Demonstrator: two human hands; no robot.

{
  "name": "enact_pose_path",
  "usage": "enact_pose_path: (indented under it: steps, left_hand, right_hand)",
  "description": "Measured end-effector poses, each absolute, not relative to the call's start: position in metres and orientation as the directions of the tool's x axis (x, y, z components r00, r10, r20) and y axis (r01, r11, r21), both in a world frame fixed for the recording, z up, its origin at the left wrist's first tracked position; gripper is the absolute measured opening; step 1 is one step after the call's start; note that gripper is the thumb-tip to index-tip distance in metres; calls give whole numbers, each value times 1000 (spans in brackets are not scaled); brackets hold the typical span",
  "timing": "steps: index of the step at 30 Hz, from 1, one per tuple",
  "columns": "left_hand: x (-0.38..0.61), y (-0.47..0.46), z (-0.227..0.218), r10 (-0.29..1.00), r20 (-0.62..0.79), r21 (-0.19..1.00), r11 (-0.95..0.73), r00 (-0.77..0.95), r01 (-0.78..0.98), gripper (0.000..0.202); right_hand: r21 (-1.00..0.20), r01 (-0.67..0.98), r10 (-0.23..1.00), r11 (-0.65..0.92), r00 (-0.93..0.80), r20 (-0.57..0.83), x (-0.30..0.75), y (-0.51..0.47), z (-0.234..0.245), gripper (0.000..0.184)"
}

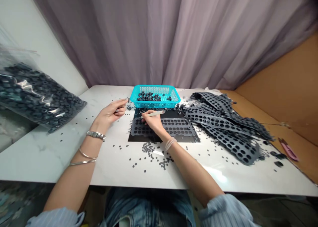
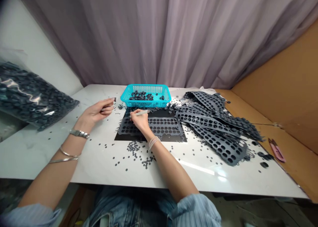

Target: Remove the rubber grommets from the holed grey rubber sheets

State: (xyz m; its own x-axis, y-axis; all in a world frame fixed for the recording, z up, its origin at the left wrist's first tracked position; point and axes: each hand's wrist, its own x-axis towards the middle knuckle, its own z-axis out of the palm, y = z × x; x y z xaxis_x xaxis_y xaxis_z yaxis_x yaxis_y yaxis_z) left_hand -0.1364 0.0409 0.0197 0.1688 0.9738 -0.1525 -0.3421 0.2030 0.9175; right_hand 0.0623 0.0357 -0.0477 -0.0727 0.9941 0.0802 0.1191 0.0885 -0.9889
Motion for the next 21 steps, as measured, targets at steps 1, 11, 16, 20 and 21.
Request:
enact_pose_path:
  steps: [1, 11, 16, 20, 21]
  left_hand:
    - [-134, 42, 19, 965, -194, 841, 257, 178, -476, 24]
    - [-114, 45, 12, 895, -353, 561, 435, 272, -704, 22]
    - [-110, 57, 38, 980, -189, 773, 190, 67, -605, 16]
    - [-85, 84, 96, 910, 336, 873, -398, -243, -283, 12]
    - [-75, 94, 110, 847, 464, 840, -514, -259, -176, 15]
  right_hand:
    - [-998, 36, 997, 59, -46, 57, 65, 35, -44, 19]
    - [-964, -258, 992, 59, 121, 28, 88, 43, -38, 18]
    - [-946, -302, 979, 118, 193, 61, 88, 47, -37, 19]
    - [-928, -348, 972, 135, 230, 55, 89, 51, -31, 18]
    - [-923, -361, 972, 134, 229, 51, 90, 52, -31, 18]
